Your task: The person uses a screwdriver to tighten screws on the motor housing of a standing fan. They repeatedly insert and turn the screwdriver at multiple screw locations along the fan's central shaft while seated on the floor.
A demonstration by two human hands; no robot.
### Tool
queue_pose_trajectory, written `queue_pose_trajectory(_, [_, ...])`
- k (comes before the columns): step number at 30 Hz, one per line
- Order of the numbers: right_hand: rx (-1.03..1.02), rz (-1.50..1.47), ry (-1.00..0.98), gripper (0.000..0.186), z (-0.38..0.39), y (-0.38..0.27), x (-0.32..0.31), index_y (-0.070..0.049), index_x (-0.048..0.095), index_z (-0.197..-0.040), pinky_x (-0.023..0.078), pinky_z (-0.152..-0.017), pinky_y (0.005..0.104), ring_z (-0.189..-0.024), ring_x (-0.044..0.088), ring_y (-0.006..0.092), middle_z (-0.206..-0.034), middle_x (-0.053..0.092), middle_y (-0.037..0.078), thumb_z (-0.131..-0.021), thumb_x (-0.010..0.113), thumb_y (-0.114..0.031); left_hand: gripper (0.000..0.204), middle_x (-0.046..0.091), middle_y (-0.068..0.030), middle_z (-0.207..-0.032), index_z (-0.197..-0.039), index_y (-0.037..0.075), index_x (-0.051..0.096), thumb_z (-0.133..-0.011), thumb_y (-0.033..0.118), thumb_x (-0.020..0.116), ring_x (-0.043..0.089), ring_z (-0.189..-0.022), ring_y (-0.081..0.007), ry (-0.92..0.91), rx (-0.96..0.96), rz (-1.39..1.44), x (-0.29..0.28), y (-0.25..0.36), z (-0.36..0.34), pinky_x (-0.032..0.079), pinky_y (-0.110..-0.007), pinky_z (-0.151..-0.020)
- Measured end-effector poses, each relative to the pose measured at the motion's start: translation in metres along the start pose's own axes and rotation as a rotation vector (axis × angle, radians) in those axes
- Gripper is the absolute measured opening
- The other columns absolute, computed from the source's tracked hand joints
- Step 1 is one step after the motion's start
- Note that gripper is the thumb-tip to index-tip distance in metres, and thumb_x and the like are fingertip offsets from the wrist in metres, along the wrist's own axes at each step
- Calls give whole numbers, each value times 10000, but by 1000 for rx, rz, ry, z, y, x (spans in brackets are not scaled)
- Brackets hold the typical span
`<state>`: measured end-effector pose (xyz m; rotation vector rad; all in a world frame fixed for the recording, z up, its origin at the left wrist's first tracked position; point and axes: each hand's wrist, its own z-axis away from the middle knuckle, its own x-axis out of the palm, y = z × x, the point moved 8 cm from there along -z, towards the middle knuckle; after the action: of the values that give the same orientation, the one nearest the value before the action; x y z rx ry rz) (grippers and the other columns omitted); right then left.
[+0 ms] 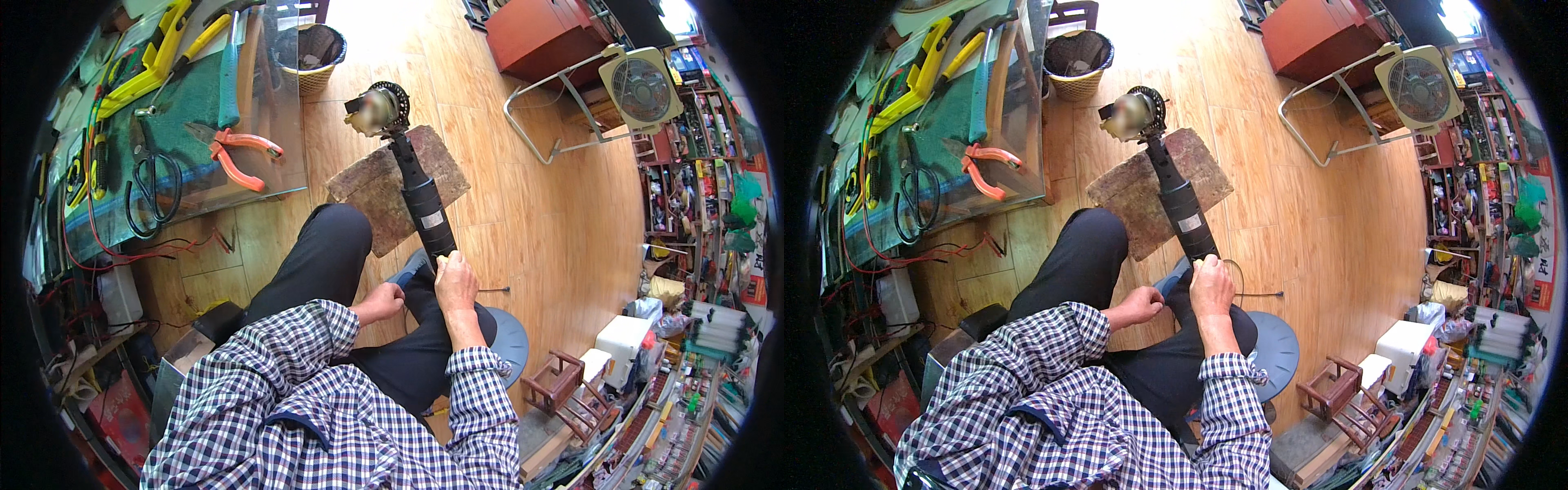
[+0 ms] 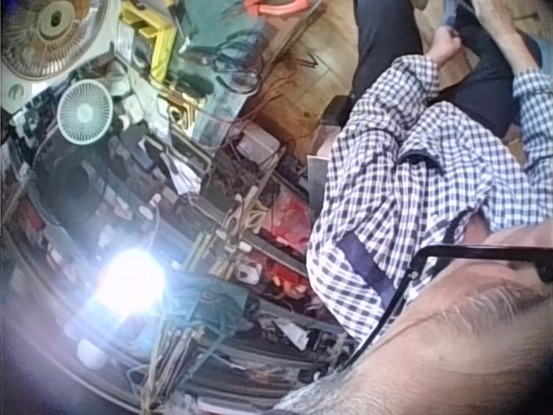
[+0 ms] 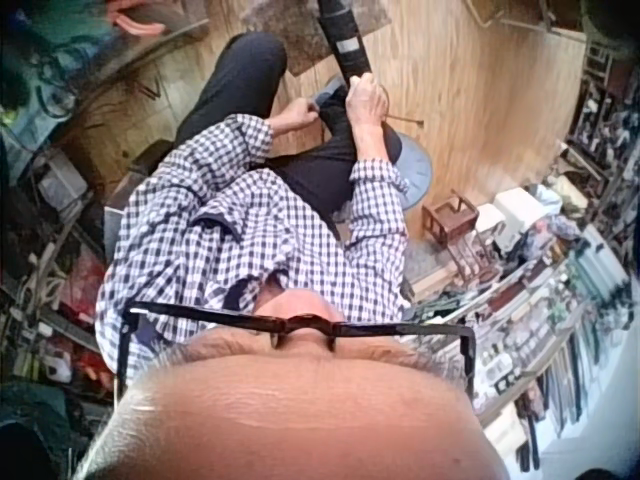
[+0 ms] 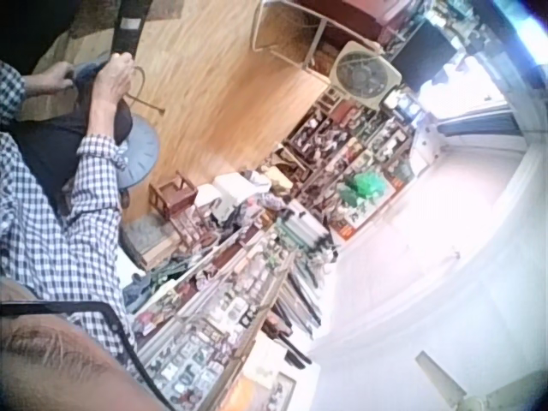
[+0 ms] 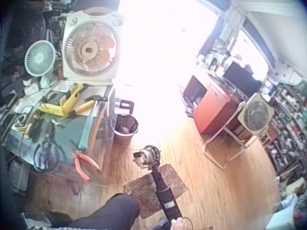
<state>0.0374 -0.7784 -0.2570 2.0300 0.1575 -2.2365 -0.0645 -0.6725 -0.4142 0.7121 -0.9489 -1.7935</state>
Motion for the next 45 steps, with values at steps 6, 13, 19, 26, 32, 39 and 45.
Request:
queue_pose_trajectory(6, [91, 74, -65, 358, 1, 5, 1, -35, 638, -962, 585, -719, 522, -852, 727, 391, -871, 713, 196, -1032, 655, -386, 240, 787, -186, -988, -1073, -16, 766, -919, 148, 683, 764, -928, -298, 10, 24, -30, 2, -4, -3, 597, -416, -851])
queue_pose_trajectory(13, [-101, 65, 152, 359, 4, -4, -6, -54, 668, -927, 591, -687, 521, -816, 742, 391, -827, 730, 177, -1029, 653, -398, 248, 787, -178, -956, -1081, -20, 768, -927, 150, 673, 767, -880, -282, -21, -28, 16, 0, 1, 1, 600, -413, -811])
queue_pose_trajectory(19, [77, 133, -115, 347, -5, 6, 5, -48, 672, -1012, 575, -725, 548, -823, 737, 434, -856, 752, 198, -1055, 612, -387, 255, 784, -179, -939, -1081, -14, 770, -923, 155, 662, 768, -872, -285, -2, 7, 6, 2, -2, -1, 600, -416, -801])
queue_pose_trajectory(26, [-77, 69, -50, 229, -1, -10, -8, -51, 640, -1028, 592, -748, 503, -905, 739, 392, -947, 707, 177, -1014, 673, -277, 259, 784, -189, -966, -1077, -7, 773, -913, 166, 672, 767, -909, -296, 24, 66, -37, 4, -2, -5, 598, -420, -827])
queue_pose_trajectory(32, [-139, 50, 14, 226, 2, -2, -6, -63, 642, -959, 584, -709, 503, -823, 731, 393, -907, 711, 166, -1004, 687, -280, 243, 789, -180, -1023, -1075, 4, 779, -914, 158, 683, 760, -953, -303, 5, 0, 4, 6, -2, -5, 594, -427, -865])
queue_pose_trajectory(39, [30, 76, -95, 288, 4, 7, -3, -46, 659, -931, 575, -693, 535, -800, 730, 421, -872, 734, 212, -1021, 668, -319, 248, 785, -193, -1039, -1066, 8, 783, -902, 172, 697, 756, -991, -331, 7, 25, -20, 12, -13, -11, 592, -436, -891])
queue_pose_trajectory(45, [-92, 49, -80, 210, 9, 0, -3, -51, 650, -988, 573, -760, 526, -911, 715, 415, -980, 693, 187, -991, 697, -255, 249, 787, -189, -1045, -1063, 7, 785, -897, 174, 700, 757, -997, -331, 22, 61, -28, 11, -8, -13, 591, -441, -893])
